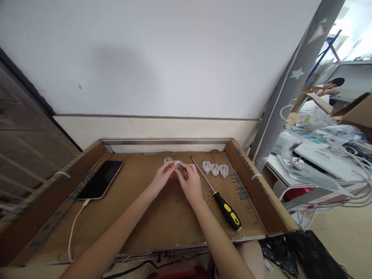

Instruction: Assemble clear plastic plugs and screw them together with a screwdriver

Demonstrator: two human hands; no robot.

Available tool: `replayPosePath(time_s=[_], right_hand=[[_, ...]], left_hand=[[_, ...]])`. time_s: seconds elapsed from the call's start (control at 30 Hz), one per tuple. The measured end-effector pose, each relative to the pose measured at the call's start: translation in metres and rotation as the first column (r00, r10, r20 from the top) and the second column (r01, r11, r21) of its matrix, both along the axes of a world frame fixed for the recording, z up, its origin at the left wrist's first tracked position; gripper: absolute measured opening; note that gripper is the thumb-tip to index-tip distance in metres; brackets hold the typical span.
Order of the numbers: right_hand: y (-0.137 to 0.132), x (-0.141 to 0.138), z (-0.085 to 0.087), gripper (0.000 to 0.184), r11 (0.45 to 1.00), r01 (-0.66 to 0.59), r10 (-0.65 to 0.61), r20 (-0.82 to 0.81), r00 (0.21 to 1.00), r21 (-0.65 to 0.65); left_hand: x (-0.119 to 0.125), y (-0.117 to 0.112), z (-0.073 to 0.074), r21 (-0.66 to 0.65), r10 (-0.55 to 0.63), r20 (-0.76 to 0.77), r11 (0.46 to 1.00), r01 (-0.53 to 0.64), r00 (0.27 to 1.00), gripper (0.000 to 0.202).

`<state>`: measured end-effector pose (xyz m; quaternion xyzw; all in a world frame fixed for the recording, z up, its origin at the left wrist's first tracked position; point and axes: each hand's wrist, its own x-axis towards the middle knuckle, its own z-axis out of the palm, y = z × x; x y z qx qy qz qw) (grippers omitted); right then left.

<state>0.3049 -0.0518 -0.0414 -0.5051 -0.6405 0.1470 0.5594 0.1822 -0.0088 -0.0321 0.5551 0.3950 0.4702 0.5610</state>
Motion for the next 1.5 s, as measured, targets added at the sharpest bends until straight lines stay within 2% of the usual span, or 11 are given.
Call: replayPosePath(time_s=[0.13, 0.2, 0.3, 0.4, 0.53, 0.73, 0.9, 1.03, 1.2, 1.37, 1.5], right_hand=[[0.004, 0.001, -0.002, 0.036, 0.996, -0.068, 0.063, -0.090, 0.994, -0.058], [0.008, 0.006, -0.004, 0.036, 0.989, -0.091, 0.071, -0.162, 0.984, -0.120], [0.012, 0.014, -0.006, 0.033, 0.951, -0.196, 0.133, -0.256, 0.957, -0.241], [0.013, 0.018, -0.007, 0.033, 0.911, -0.266, 0.157, -0.333, 0.930, -0.314], [0.013, 0.017, -0.007, 0.035, 0.905, -0.258, 0.103, -0.414, 0.904, -0.339], [0.014, 0.016, -0.007, 0.034, 0.859, -0.355, 0.132, -0.511, 0.849, -0.368], [0.017, 0.019, -0.008, 0.037, 0.833, -0.398, 0.099, -0.605, 0.790, -0.384], [0.014, 0.019, -0.004, 0.037, 0.805, -0.449, 0.109, -0.646, 0.755, -0.388], [0.011, 0.017, 0.001, 0.036, 0.813, -0.449, 0.114, -0.654, 0.747, -0.371], [0.010, 0.017, 0.002, 0.035, 0.815, -0.456, 0.131, -0.652, 0.747, -0.358], [0.008, 0.018, 0.004, 0.034, 0.807, -0.471, 0.158, -0.638, 0.754, -0.356]], left_hand=[[-0.003, -0.003, 0.002, 0.238, 0.143, -0.186, 0.966, -0.096, 0.972, 0.032], [-0.003, -0.008, 0.007, 0.334, 0.183, -0.303, 0.940, -0.076, 0.935, 0.032], [-0.002, -0.015, 0.013, 0.401, 0.164, -0.397, 0.916, 0.010, 0.903, 0.031], [0.000, -0.017, 0.014, 0.364, 0.130, -0.386, 0.931, 0.021, 0.913, 0.034], [0.000, -0.014, 0.010, 0.263, 0.071, -0.339, 0.965, 0.022, 0.938, 0.036], [-0.003, -0.012, 0.012, 0.327, 0.108, -0.359, 0.945, 0.017, 0.927, 0.029], [-0.002, -0.015, 0.014, 0.288, -0.003, -0.312, 0.952, 0.098, 0.950, 0.035], [-0.002, -0.015, 0.016, 0.353, 0.060, -0.372, 0.932, 0.082, 0.926, 0.030], [-0.002, -0.016, 0.019, 0.320, 0.074, -0.354, 0.946, 0.046, 0.932, 0.030], [-0.002, -0.016, 0.015, 0.321, 0.056, -0.373, 0.944, 0.072, 0.926, 0.030], [-0.001, -0.016, 0.014, 0.310, 0.038, -0.313, 0.948, 0.065, 0.949, 0.042]])
